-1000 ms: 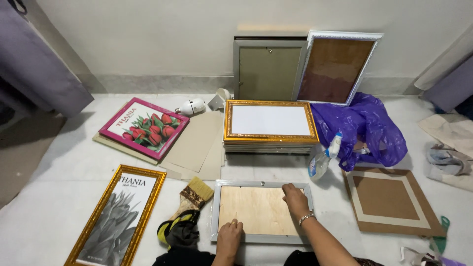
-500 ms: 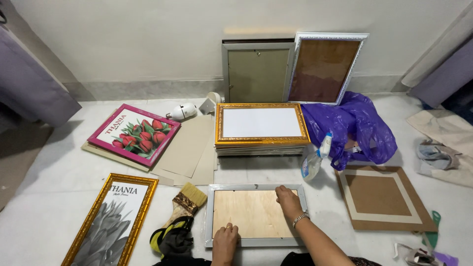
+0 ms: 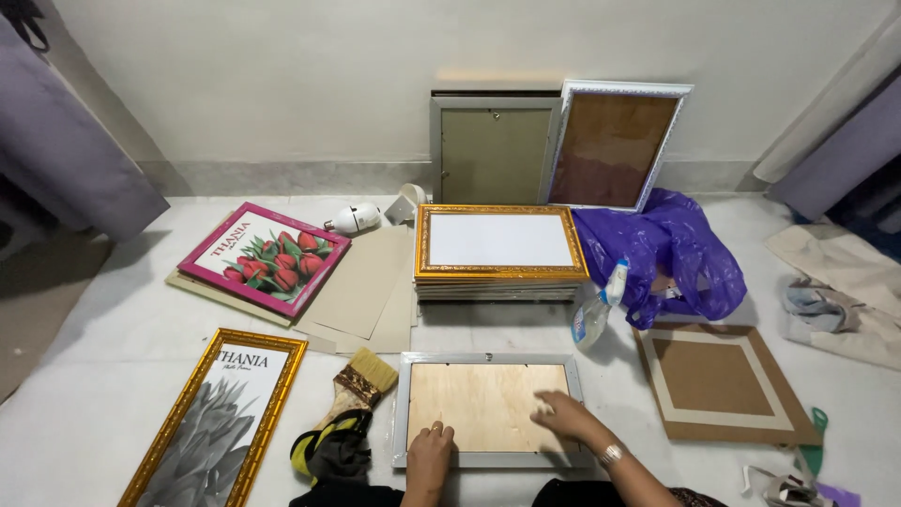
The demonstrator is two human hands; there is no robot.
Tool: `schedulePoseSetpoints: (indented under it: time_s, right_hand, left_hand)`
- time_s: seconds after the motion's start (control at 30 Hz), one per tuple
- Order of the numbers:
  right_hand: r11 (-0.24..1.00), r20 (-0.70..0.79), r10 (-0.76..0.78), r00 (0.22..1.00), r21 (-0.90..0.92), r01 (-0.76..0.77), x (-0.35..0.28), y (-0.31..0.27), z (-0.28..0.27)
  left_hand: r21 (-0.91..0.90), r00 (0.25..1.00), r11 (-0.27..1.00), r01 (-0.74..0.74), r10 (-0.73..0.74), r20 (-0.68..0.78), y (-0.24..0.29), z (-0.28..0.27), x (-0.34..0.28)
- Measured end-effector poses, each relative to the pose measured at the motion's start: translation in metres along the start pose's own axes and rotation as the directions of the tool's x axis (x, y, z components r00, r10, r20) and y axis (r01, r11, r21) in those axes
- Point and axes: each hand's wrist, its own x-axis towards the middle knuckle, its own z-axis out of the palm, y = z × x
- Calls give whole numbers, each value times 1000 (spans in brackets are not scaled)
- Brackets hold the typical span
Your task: Cleaning the glass of a picture frame with spray and a cloth, then placing a wooden backing board into the frame.
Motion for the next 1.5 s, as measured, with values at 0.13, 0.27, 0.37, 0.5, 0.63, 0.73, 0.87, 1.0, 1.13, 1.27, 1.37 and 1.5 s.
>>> schedulePoseSetpoints:
  time_s: [0.13, 0.27, 0.37, 0.5, 0.63, 0.73, 0.87, 1.0, 1.13, 1.27, 1.37, 1.5]
  right_hand:
    - [998, 91, -45, 995, 54, 40, -64, 13, -12]
    - [969, -24, 221, 975, 115, -217, -76, 55, 2]
    - [962, -171, 270, 948, 80, -260, -37, 106, 33]
    - [964, -216, 262, 941, 95, -247, -25, 89, 36]
    - [969, -311, 243, 919, 120, -215, -34, 87, 37]
    - [968, -368, 238, 899, 163, -190, -43, 74, 34]
    - [956, -361, 271, 892, 210, -206, -51, 56, 36]
    - [952, -363, 280, 889, 228, -207, -64, 46, 38]
    - [942, -351, 312, 883, 235, -239, -67, 42, 37]
    - [933, -304, 346, 888, 210, -292, -63, 41, 38]
    - [933, -283, 352, 892, 184, -310, -58, 36, 38]
    - [936, -292, 338, 895, 199, -289, -59, 33, 40]
  left_hand:
    - [16, 1000, 1000, -27, 27, -13, 3, 0, 4]
    - [72, 998, 997, -27, 22, 59, 7, -2, 4]
    - [62, 1000, 998, -2, 1, 3, 8, -5, 7]
    - [-180, 925, 961, 212, -138, 353, -3, -42, 23]
    - [-104, 985, 985, 135, -122, 121, -69, -58, 15]
    - [271, 947, 914, 304, -322, 24, -94, -111, 4]
    - [28, 856, 856, 516, -515, -46, -115, -113, 10]
    - [-20, 879, 902, 431, -425, -216, -131, -108, 28]
    - [-235, 760, 723, 649, -631, 158, -141, -114, 27]
    - [-146, 725, 711, 688, -680, 109, -153, -95, 22]
    - [61, 661, 683, 727, -722, 202, -146, -110, 25]
    - [272, 651, 630, 728, -759, 14, -144, -121, 32]
